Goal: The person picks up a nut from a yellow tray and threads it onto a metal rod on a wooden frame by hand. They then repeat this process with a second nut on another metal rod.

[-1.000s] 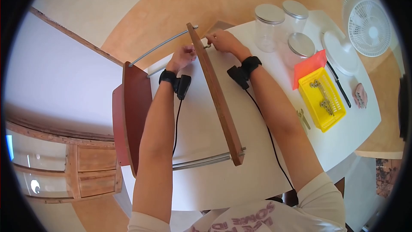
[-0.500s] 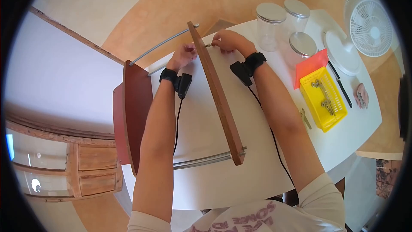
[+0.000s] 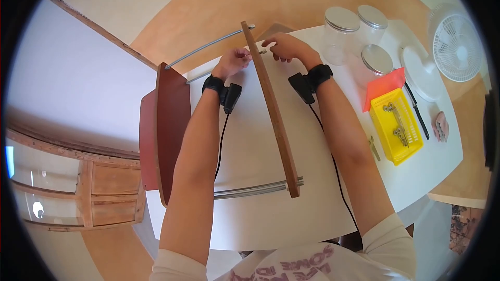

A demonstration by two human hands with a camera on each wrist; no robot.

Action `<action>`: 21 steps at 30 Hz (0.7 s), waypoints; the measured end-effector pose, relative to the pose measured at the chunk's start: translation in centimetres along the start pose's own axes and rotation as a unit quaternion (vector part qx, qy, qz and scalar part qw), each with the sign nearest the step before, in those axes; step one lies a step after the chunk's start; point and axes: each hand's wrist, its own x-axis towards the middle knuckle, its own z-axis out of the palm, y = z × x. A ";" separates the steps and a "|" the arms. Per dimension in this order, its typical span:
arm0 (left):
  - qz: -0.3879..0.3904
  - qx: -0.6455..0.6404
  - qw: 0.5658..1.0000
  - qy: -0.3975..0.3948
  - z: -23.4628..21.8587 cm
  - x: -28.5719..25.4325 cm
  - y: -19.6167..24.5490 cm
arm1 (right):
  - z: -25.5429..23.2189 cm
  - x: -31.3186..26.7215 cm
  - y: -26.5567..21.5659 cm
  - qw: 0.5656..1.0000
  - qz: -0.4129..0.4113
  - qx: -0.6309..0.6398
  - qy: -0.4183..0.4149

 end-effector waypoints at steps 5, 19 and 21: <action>0.007 -0.005 1.000 -0.011 -0.1 0.4 -0.5 | -0.5 -0.5 -0.2 0.999 -0.001 -0.027 0.024; 0.007 0.020 1.000 -0.006 -0.2 0.6 -0.5 | -0.9 -0.8 -0.5 1.000 -0.016 -0.001 -0.004; 0.011 0.007 1.000 -0.015 -0.3 0.7 -0.7 | -1.3 -1.0 -1.5 0.998 -0.053 0.037 -0.009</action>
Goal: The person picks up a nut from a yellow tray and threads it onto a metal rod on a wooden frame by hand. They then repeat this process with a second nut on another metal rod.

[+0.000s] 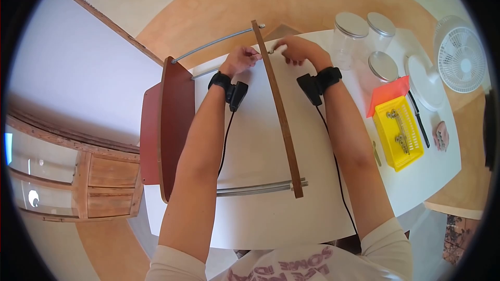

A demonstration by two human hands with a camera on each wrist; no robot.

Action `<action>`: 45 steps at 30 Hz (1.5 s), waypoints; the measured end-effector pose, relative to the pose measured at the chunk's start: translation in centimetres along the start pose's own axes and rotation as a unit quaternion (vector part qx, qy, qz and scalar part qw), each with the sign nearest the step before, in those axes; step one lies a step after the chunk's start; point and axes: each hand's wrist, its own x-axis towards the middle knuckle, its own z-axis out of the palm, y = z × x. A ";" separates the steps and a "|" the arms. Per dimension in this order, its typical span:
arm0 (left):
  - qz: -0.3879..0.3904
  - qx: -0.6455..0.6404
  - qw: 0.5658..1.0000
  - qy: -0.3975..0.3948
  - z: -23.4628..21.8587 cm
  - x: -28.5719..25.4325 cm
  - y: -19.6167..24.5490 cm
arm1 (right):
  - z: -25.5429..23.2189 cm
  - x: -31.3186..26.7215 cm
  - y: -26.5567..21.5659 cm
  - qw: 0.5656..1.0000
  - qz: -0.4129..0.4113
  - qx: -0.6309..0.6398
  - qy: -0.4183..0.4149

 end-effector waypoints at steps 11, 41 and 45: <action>0.002 -0.004 1.000 0.006 0.2 0.1 -0.4 | 0.2 -0.2 0.0 1.000 0.025 -0.001 0.011; -0.009 -0.036 0.999 0.011 0.1 -1.3 1.5 | 4.7 2.8 2.8 0.969 -0.029 -0.167 0.182; 0.000 -0.026 1.000 0.005 0.2 -1.5 1.6 | 3.7 2.4 2.6 0.986 0.036 -0.079 0.141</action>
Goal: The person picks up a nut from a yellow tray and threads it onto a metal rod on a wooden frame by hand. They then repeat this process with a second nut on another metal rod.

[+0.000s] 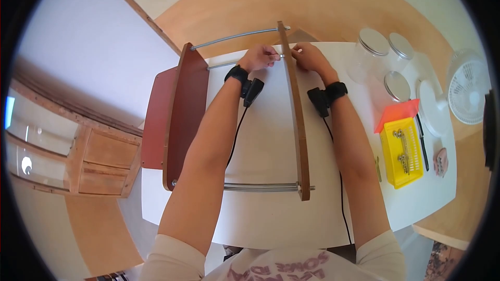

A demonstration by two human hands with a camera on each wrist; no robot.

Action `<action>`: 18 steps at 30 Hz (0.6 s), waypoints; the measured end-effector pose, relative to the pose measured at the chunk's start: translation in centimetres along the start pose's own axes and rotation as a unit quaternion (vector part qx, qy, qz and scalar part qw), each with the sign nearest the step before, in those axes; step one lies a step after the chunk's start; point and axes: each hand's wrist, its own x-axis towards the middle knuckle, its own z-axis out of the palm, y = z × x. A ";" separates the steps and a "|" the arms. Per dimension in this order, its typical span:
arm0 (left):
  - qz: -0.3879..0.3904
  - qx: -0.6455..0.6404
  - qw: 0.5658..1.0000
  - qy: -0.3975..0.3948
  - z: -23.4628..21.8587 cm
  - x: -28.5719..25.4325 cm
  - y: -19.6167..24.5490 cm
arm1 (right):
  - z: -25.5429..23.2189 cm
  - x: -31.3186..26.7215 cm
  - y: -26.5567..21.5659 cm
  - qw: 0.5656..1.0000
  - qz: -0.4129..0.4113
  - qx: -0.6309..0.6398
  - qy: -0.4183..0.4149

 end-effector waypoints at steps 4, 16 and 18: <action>-0.024 0.054 0.998 0.013 0.2 -0.3 1.0 | 0.1 -0.1 0.6 0.998 -0.041 0.041 -0.023; 0.028 0.416 0.907 0.064 -1.0 -2.2 4.4 | -0.7 -2.7 0.1 1.000 0.018 -0.003 -0.018; 0.005 0.460 0.888 0.020 -1.7 -3.9 6.4 | -0.8 -4.0 0.8 0.998 -0.033 -0.048 -0.025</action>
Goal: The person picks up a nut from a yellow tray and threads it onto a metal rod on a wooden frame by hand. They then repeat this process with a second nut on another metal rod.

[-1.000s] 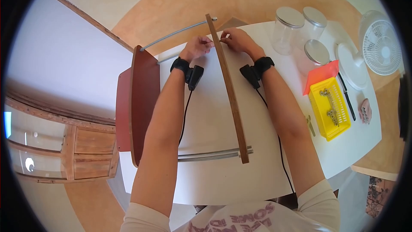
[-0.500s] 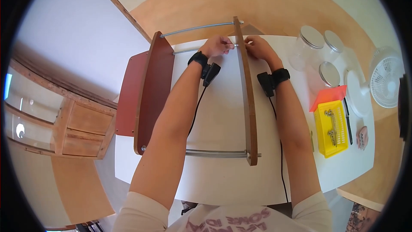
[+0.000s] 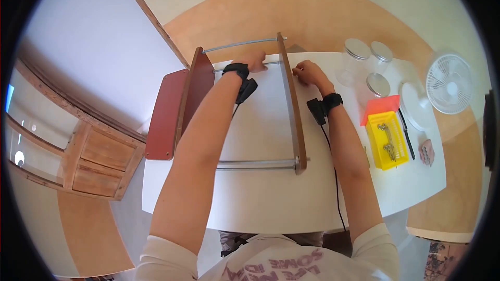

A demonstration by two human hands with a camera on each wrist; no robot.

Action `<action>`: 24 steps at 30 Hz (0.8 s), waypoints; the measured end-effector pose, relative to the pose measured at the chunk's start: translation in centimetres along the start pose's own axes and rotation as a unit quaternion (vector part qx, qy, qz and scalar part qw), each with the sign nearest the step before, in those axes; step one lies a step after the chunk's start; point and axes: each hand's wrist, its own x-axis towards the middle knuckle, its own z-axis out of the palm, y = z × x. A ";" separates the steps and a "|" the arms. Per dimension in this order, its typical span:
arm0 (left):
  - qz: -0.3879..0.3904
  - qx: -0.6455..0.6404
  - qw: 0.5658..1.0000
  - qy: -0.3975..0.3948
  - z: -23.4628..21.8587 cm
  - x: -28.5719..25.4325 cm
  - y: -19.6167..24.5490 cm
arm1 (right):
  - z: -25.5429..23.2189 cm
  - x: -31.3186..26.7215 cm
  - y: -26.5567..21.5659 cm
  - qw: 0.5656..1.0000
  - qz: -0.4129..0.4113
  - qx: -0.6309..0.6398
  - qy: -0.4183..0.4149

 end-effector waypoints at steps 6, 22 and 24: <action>0.077 0.023 0.996 -0.034 -3.4 -7.1 -1.8 | -6.2 -8.5 -4.6 0.989 0.028 0.042 -0.139; -0.010 -0.415 0.910 -0.013 -7.9 -37.4 15.4 | -17.2 -32.6 7.2 0.983 0.077 -0.157 -0.062; 0.088 -0.419 0.904 0.007 -4.9 -37.8 14.7 | -15.6 -32.6 7.8 0.984 0.032 -0.147 -0.092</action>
